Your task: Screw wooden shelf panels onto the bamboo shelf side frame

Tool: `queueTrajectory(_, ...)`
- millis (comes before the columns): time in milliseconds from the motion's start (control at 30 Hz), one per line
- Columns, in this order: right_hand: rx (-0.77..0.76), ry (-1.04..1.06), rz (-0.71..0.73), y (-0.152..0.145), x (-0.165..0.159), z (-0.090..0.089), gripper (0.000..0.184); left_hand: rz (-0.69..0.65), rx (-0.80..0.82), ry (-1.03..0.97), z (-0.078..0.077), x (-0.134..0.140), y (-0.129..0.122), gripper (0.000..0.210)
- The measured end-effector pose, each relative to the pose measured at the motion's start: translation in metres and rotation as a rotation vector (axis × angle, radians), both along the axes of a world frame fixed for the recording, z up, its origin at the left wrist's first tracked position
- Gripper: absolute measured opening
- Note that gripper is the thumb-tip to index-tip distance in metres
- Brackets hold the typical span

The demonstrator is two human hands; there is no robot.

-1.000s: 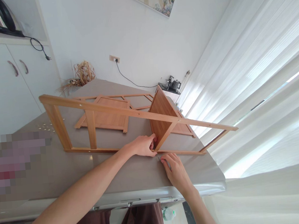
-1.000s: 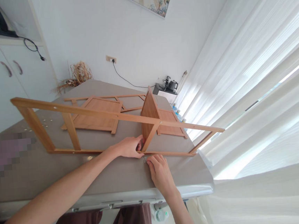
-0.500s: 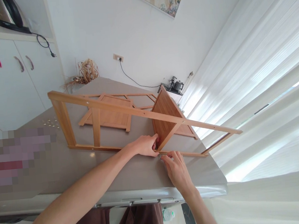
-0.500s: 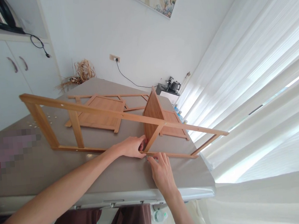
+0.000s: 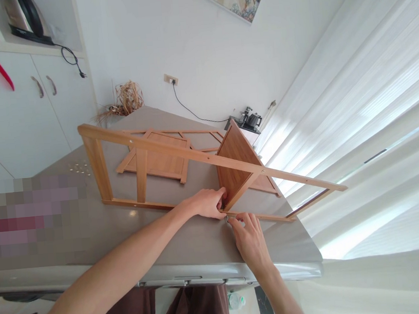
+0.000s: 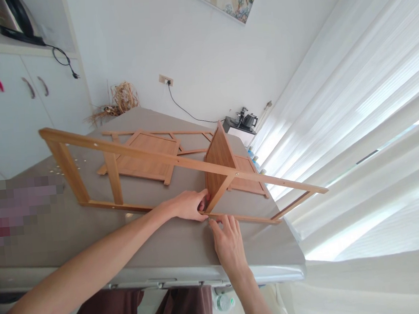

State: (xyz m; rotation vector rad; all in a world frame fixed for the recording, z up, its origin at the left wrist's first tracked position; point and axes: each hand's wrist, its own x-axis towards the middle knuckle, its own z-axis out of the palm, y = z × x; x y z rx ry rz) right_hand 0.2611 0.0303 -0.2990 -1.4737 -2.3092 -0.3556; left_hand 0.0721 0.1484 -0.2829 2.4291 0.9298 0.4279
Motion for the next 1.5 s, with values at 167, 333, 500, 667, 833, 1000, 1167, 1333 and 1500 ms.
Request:
queueTrajectory(167,-0.04,0.212,-0.025,0.0,0.0,-0.003,0.02,0.002,0.015,-0.009,0.0,0.0,-0.001,0.045)
queueTrajectory(333,-0.132,0.361,-0.02,0.003,0.006,-0.006,0.019,0.01,0.006,-0.006,0.001,0.0,-0.002,0.044)
queueTrajectory(500,-0.166,0.322,0.035,0.005,0.007,-0.005,0.021,0.007,0.0,-0.024,0.0,0.001,0.0,0.044)
queueTrajectory(667,-0.2,0.371,0.041,0.005,0.008,-0.002,0.019,0.007,0.006,-0.027,0.0,0.001,0.0,0.044)
queueTrajectory(833,-0.173,0.314,0.042,0.0,0.01,0.0,0.02,0.014,-0.001,-0.012,0.002,0.001,-0.001,0.042)
queueTrajectory(1000,-0.095,0.161,0.005,-0.001,0.008,-0.002,0.02,0.016,-0.001,-0.001,0.005,0.001,-0.003,0.043)
queueTrajectory(1167,-0.043,0.084,-0.011,0.001,0.005,-0.004,0.022,0.025,-0.002,0.003,0.005,0.001,-0.004,0.042)
queueTrajectory(1333,0.028,-0.018,0.007,0.0,0.004,-0.001,0.027,0.024,0.008,0.004,0.001,0.001,-0.001,0.043)
queueTrajectory(1500,0.042,-0.112,0.037,0.003,0.004,0.006,0.03,0.005,0.007,-0.019,-0.002,0.001,0.001,0.046)
